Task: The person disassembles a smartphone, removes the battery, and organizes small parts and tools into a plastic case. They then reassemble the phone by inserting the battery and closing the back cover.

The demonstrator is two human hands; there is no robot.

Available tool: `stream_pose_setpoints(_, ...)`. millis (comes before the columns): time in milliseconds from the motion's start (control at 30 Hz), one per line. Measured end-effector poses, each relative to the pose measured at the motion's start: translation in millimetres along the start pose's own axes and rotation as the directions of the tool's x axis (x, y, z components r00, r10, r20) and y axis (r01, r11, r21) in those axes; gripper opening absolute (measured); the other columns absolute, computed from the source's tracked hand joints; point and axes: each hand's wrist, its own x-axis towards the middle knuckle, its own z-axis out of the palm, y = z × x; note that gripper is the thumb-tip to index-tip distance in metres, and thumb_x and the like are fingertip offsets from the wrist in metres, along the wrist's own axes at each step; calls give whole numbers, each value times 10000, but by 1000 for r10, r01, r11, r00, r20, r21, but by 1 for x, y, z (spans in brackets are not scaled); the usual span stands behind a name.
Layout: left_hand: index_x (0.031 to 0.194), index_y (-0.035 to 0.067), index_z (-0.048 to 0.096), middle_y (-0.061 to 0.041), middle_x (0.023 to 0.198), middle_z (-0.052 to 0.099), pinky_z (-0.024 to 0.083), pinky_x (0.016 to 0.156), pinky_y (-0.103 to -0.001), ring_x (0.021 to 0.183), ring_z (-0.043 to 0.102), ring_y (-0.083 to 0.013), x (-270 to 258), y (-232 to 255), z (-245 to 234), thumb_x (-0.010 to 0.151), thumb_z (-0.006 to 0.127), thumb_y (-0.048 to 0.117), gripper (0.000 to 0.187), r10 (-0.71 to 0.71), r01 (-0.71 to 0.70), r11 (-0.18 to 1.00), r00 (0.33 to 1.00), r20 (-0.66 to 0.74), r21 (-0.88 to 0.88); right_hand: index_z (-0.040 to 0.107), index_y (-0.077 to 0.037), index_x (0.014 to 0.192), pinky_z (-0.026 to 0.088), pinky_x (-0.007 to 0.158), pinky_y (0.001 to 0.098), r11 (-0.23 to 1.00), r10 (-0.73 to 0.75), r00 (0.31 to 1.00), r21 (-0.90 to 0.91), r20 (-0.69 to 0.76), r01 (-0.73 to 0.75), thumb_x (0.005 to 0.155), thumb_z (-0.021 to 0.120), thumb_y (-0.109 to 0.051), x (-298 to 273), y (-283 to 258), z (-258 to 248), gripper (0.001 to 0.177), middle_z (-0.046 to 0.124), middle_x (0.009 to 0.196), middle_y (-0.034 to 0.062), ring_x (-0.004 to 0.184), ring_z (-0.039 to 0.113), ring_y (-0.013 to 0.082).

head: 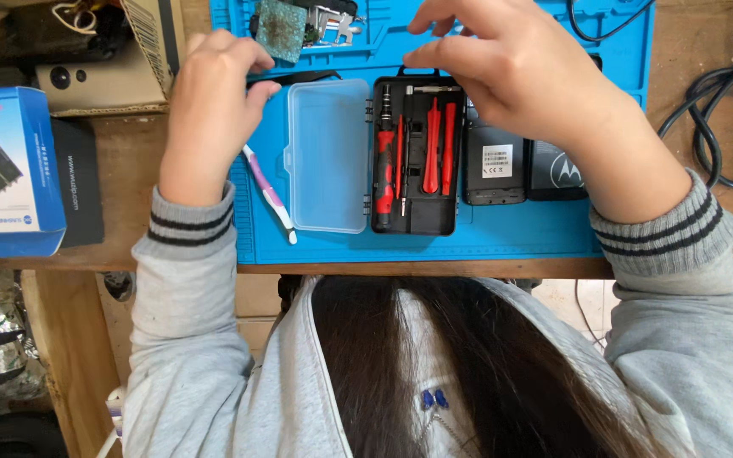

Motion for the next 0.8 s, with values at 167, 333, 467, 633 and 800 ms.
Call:
stream_pose_setpoints(167, 972, 21, 618, -107, 832, 583, 464, 711, -459, 886, 543, -328, 10, -2, 11, 832, 825, 86, 259, -97, 105, 993, 984, 146, -50, 604, 29, 1190, 475, 792, 500, 990, -39, 998, -133, 45, 45, 906, 570, 134, -5, 6, 10, 304, 538, 1231, 230, 1053, 567, 406)
stream_pose_setpoints(333, 962, 25, 647, -104, 879, 630, 495, 628, -454, 913, 562, -311, 6, -4, 8, 835, 852, 158, 275, -27, 20, 998, 992, 126, 55, 639, -65, 1163, 476, 699, 425, 954, 7, 996, -298, 84, 19, 886, 667, 27, -8, 7, 23, 293, 574, 1239, 124, 1023, 577, 314)
stream_pose_setpoints(467, 933, 123, 764, -41, 851, 686, 496, 489, -403, 819, 641, -260, 1, -12, 16, 893, 778, 173, 65, 105, -101, 966, 994, -4, 237, 636, -68, 1157, 499, 662, 396, 940, -3, 997, -340, 72, 27, 924, 654, -9, -10, 4, 20, 242, 593, 1168, 100, 928, 587, 287)
stream_pose_setpoints(633, 858, 142, 758, -5, 794, 681, 489, 434, -353, 786, 653, -216, -2, -9, 10, 878, 714, 80, 78, 154, -134, 950, 987, -48, 282, 651, -90, 1121, 496, 554, 360, 925, 19, 996, -379, 83, 14, 922, 652, -35, -10, 2, 18, 207, 631, 1081, 59, 857, 600, 254)
stream_pose_setpoints(800, 887, -18, 733, -118, 803, 657, 513, 663, -320, 753, 611, -222, 0, 21, -21, 859, 700, -110, 101, 193, -223, 946, 970, -145, -236, 699, -14, 1097, 521, 655, 393, 972, 33, 999, -233, -36, -40, 1065, 665, -79, -10, 1, 12, 80, 671, 1045, 106, 911, 658, 288)
